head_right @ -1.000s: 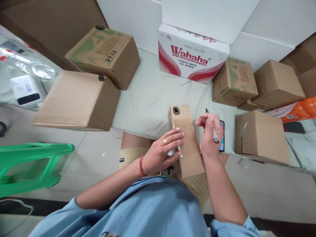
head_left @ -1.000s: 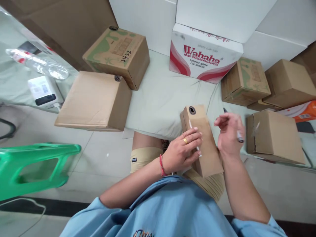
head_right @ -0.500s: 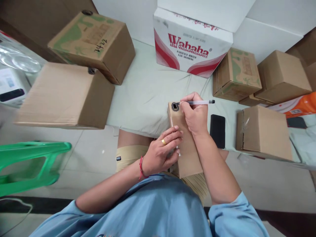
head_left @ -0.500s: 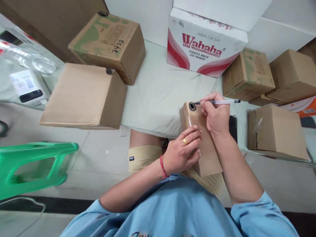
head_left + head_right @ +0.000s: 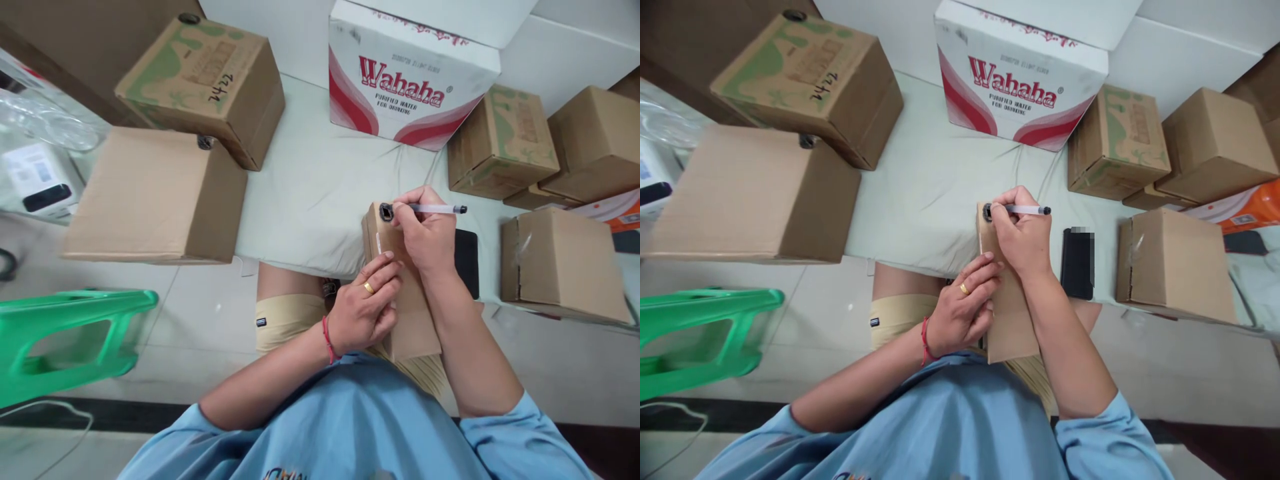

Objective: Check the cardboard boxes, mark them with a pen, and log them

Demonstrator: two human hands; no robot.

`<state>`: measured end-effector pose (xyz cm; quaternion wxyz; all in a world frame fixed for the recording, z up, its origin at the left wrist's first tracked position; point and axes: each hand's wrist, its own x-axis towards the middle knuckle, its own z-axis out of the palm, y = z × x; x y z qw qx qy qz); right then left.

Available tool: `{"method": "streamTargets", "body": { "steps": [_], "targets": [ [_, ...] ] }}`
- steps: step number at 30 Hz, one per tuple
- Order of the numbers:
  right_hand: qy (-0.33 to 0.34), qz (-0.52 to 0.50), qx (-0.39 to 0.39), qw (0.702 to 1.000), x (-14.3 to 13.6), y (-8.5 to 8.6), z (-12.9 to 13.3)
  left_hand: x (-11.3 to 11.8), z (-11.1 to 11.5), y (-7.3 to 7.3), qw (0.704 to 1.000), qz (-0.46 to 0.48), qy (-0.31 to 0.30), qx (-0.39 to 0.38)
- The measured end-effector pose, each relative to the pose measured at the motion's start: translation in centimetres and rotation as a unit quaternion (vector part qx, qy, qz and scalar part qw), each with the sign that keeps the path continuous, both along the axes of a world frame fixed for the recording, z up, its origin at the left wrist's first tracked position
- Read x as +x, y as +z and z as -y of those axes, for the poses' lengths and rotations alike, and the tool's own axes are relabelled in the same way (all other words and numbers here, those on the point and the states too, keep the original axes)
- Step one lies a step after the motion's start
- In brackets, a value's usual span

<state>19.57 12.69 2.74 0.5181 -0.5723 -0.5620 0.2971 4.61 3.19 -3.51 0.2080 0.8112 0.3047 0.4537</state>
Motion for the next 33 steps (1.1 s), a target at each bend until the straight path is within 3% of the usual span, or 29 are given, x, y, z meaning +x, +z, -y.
{"method": "streamTargets", "body": {
  "steps": [22, 28, 33],
  "targets": [
    [-0.003, 0.025, 0.017, 1.0, 0.2, 0.6, 0.5, 0.0, -0.1, -0.2, 1.0, -0.001, -0.011, 0.0],
    [-0.046, 0.013, 0.041, 0.998, 0.5, -0.3, 0.3, -0.1, -0.1, -0.3, 1.0, -0.002, -0.017, -0.004],
    [-0.034, -0.022, 0.029, 0.999, 0.6, -0.7, -0.3, 0.0, -0.2, -0.3, 1.0, -0.002, -0.016, -0.008]
  ]
}}
